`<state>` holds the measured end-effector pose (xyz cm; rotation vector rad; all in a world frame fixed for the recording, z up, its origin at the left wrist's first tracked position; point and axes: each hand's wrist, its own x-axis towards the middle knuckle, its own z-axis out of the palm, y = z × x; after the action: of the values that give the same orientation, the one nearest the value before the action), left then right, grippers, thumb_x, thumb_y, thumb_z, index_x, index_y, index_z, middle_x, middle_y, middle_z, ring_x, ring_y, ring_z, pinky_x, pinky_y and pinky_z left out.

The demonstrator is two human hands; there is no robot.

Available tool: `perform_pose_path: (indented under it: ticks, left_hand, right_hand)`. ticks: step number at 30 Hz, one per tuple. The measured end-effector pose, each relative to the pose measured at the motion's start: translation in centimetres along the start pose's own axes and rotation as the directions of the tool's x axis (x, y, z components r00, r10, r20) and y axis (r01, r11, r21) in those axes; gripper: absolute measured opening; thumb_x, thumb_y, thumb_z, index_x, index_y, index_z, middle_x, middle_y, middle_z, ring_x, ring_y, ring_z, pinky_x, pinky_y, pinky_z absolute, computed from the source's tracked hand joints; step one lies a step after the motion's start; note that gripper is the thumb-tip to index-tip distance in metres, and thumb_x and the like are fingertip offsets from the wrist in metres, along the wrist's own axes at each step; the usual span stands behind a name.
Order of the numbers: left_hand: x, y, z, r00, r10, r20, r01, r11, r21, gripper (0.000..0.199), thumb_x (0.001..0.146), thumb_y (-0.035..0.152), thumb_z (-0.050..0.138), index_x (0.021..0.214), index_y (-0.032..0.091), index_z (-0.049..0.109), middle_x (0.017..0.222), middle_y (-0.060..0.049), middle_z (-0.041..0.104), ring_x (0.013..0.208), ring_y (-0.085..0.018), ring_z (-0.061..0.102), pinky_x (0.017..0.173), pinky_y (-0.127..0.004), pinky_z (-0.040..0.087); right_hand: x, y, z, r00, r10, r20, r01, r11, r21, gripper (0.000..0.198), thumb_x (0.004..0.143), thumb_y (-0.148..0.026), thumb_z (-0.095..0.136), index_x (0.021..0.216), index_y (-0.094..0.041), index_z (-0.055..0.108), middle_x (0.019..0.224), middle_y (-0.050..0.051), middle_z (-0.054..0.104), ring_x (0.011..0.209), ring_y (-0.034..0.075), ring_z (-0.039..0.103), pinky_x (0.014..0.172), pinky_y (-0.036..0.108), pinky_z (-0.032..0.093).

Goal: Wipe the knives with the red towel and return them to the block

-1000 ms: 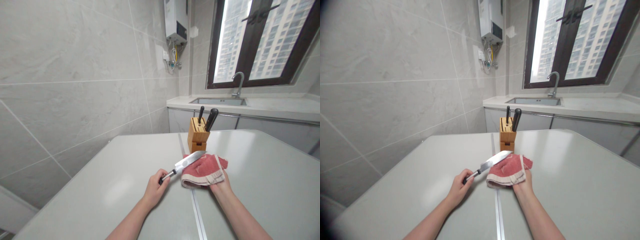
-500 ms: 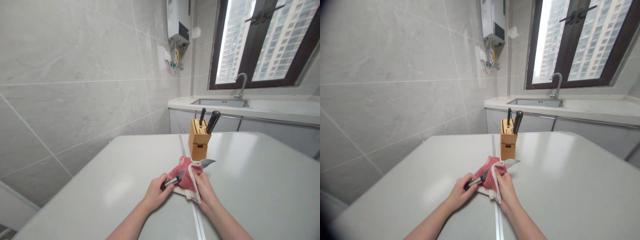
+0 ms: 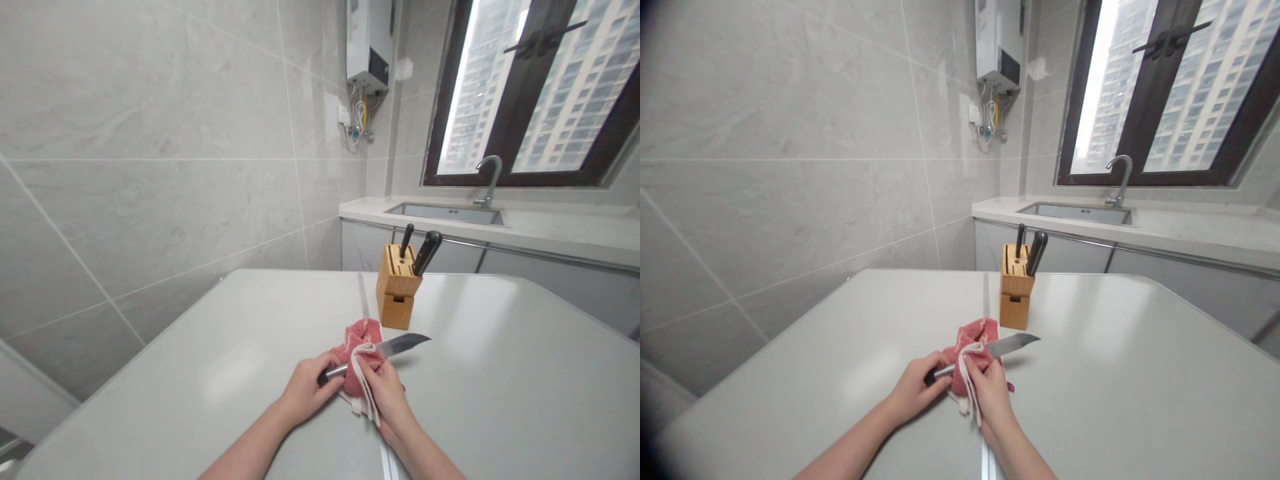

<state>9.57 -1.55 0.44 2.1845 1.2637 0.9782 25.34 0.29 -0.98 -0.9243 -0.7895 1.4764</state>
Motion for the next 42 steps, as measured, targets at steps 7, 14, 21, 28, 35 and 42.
perform_pose_path:
  ticks: [7, 14, 21, 28, 35, 42]
  left_hand:
    - [0.3, -0.6, -0.7, 0.999, -0.021, -0.045, 0.027, 0.989, 0.148, 0.019, 0.084, 0.033, 0.049, 0.095, 0.021, 0.058, 0.079, -0.002, 0.064, 0.07, -0.016, 0.056, 0.067, -0.024, 0.04]
    - [0.4, -0.5, -1.0, 0.99, -0.055, -0.13, 0.065, 0.995, 0.077, 0.021, 0.086, 0.037, 0.044, 0.093, 0.021, 0.057, 0.075, -0.002, 0.063, 0.067, -0.016, 0.056, 0.066, -0.024, 0.042]
    - [0.3, -0.3, -0.8, 0.995, -0.054, -0.085, 0.057, 0.998, 0.034, 0.022, 0.087, 0.036, 0.041, 0.096, 0.021, 0.055, 0.079, -0.003, 0.062, 0.069, -0.016, 0.055, 0.068, -0.024, 0.042]
    - [0.1, 0.5, -0.1, 1.0, 0.018, -0.02, -0.017, 0.999, 0.044, 0.017, 0.085, 0.032, 0.046, 0.091, 0.019, 0.053, 0.076, -0.002, 0.06, 0.064, -0.014, 0.052, 0.062, -0.023, 0.038]
    - [-0.1, 0.2, 0.1, 0.999, -0.024, -0.046, 0.027, 0.998, 0.063, 0.02, 0.081, 0.036, 0.05, 0.074, 0.017, 0.053, 0.063, 0.001, 0.053, 0.058, -0.012, 0.046, 0.056, -0.021, 0.036]
    - [0.0, 1.1, 0.0, 0.999, 0.016, 0.051, -0.017, 1.0, 0.02, 0.029, 0.084, 0.038, 0.045, 0.098, 0.019, 0.063, 0.079, -0.004, 0.066, 0.071, -0.018, 0.057, 0.069, -0.024, 0.043]
  right_hand:
    - [0.4, -0.2, 0.0, 1.0, -0.008, -0.023, 0.007, 1.0, -0.024, 0.034, 0.057, -0.033, 0.076, 0.085, -0.016, 0.065, 0.075, 0.003, 0.071, 0.07, 0.019, 0.065, 0.066, 0.03, 0.052]
    - [0.0, -0.9, 0.2, 0.997, 0.074, 0.032, -0.075, 0.996, 0.042, 0.039, 0.058, -0.029, 0.076, 0.094, -0.018, 0.064, 0.092, 0.006, 0.071, 0.078, 0.02, 0.067, 0.074, 0.031, 0.053]
    - [-0.1, -1.1, 0.0, 0.993, 0.101, 0.057, -0.106, 0.991, 0.079, 0.036, 0.061, -0.034, 0.074, 0.09, -0.017, 0.064, 0.092, 0.006, 0.071, 0.079, 0.022, 0.067, 0.07, 0.031, 0.053]
    - [-0.3, 0.0, -0.1, 0.984, 0.055, 0.17, -0.083, 0.983, 0.162, 0.024, 0.064, -0.033, 0.073, 0.08, -0.017, 0.063, 0.075, 0.001, 0.068, 0.073, 0.017, 0.064, 0.075, 0.03, 0.049]
    - [-0.4, -0.3, -0.3, 0.987, 0.031, 0.159, -0.051, 0.991, 0.125, 0.029, 0.068, -0.036, 0.069, 0.089, -0.017, 0.063, 0.074, 0.002, 0.069, 0.068, 0.017, 0.065, 0.07, 0.031, 0.051]
    - [-0.5, -0.8, -0.4, 0.989, 0.033, 0.144, -0.041, 0.998, 0.054, 0.032, 0.067, -0.037, 0.069, 0.09, -0.016, 0.063, 0.084, 0.005, 0.071, 0.079, 0.021, 0.066, 0.068, 0.032, 0.054]
